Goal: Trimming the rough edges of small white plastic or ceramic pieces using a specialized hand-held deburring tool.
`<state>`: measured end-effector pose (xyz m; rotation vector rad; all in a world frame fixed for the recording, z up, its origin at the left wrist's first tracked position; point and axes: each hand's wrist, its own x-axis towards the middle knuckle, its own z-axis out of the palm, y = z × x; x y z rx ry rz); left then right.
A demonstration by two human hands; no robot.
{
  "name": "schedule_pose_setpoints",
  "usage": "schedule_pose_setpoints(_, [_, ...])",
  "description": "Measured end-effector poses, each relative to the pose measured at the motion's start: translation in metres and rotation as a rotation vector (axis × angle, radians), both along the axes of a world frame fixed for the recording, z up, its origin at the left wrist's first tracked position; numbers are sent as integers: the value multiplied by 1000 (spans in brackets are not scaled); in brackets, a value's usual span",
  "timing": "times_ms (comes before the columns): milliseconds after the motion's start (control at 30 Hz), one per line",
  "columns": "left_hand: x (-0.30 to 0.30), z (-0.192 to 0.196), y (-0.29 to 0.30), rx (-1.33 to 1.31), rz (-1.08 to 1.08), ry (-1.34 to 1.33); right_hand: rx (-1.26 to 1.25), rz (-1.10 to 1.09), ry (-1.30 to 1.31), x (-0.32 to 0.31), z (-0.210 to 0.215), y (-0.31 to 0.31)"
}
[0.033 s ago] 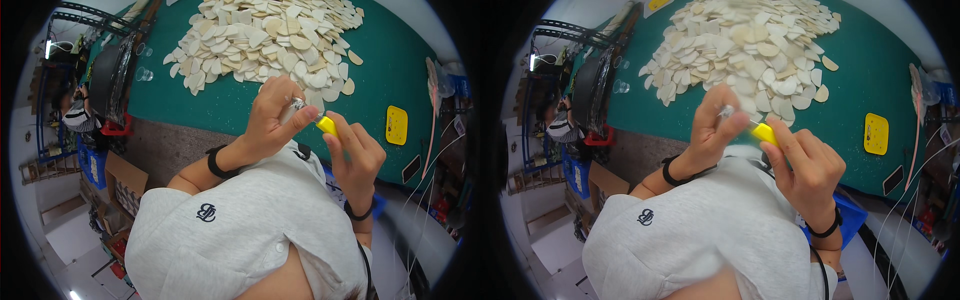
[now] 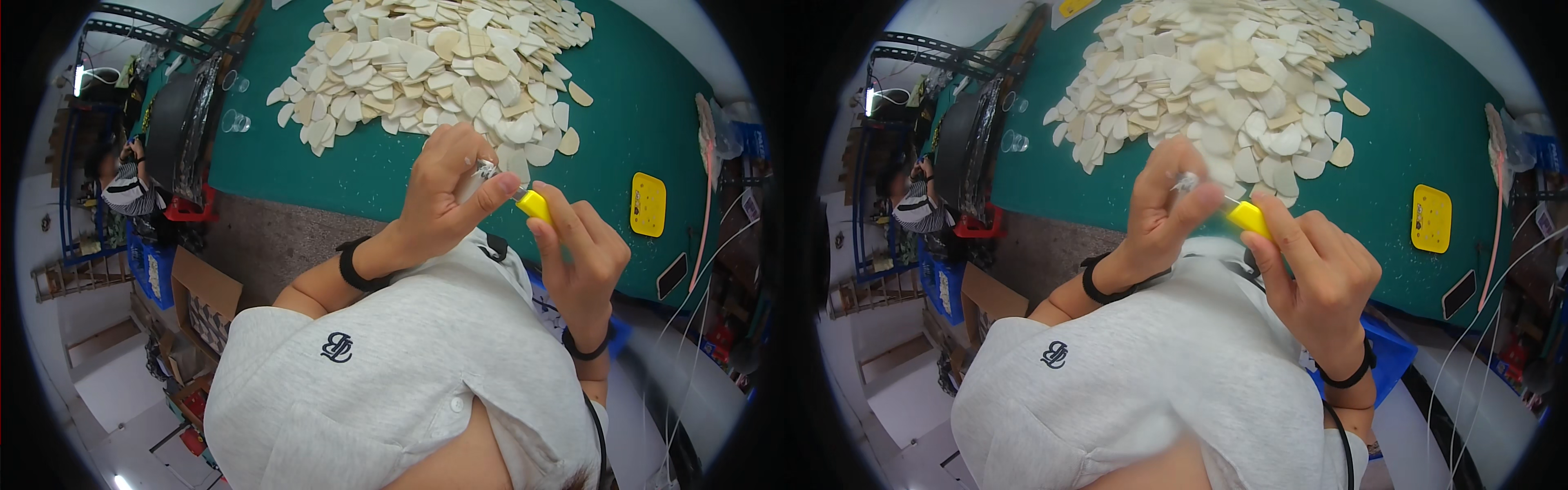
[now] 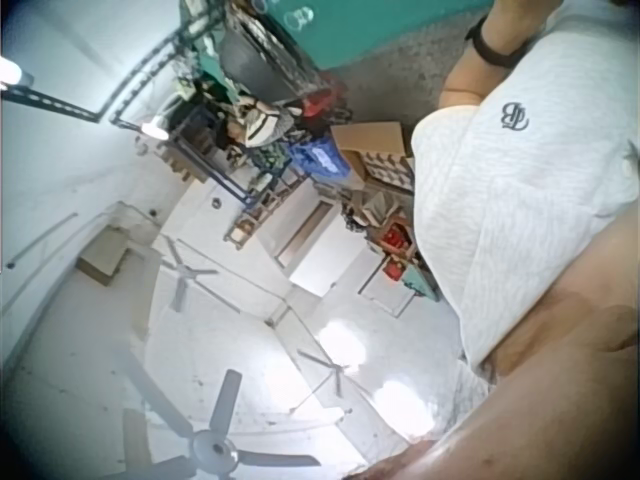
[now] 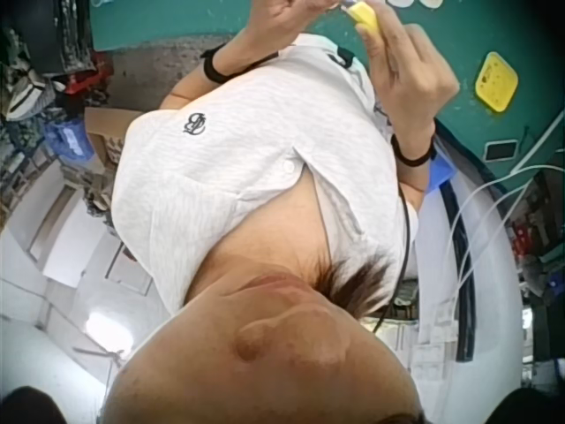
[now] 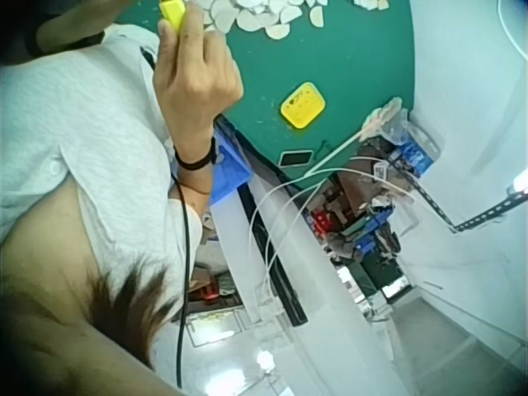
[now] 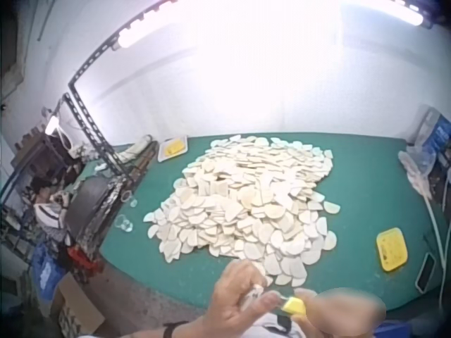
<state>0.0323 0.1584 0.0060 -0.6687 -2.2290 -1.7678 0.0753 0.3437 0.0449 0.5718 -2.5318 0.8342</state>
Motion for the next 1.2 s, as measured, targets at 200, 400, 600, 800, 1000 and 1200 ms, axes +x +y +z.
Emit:
schedule_pose_setpoints(200, [-2,-1,-1,-41,35,60,4,-24,15,-1,-1,-2])
schedule_pose_setpoints(400, [2,9,-2,228,-130,-363,-271,-119,-44,-5,-13,0])
schedule_pose_setpoints(600, [-1,12,-1,433,-133,-659,-257,-89,-109,-1,-7,-2])
schedule_pose_setpoints(800, [2,11,0,365,-180,-529,-113,-14,-68,-2,-4,-2])
schedule_pose_setpoints(1000, [3,9,1,207,-133,-412,-36,-12,-39,-1,-2,-2])
schedule_pose_setpoints(1200, [5,6,-2,99,-72,-380,13,-11,-14,-1,0,-1])
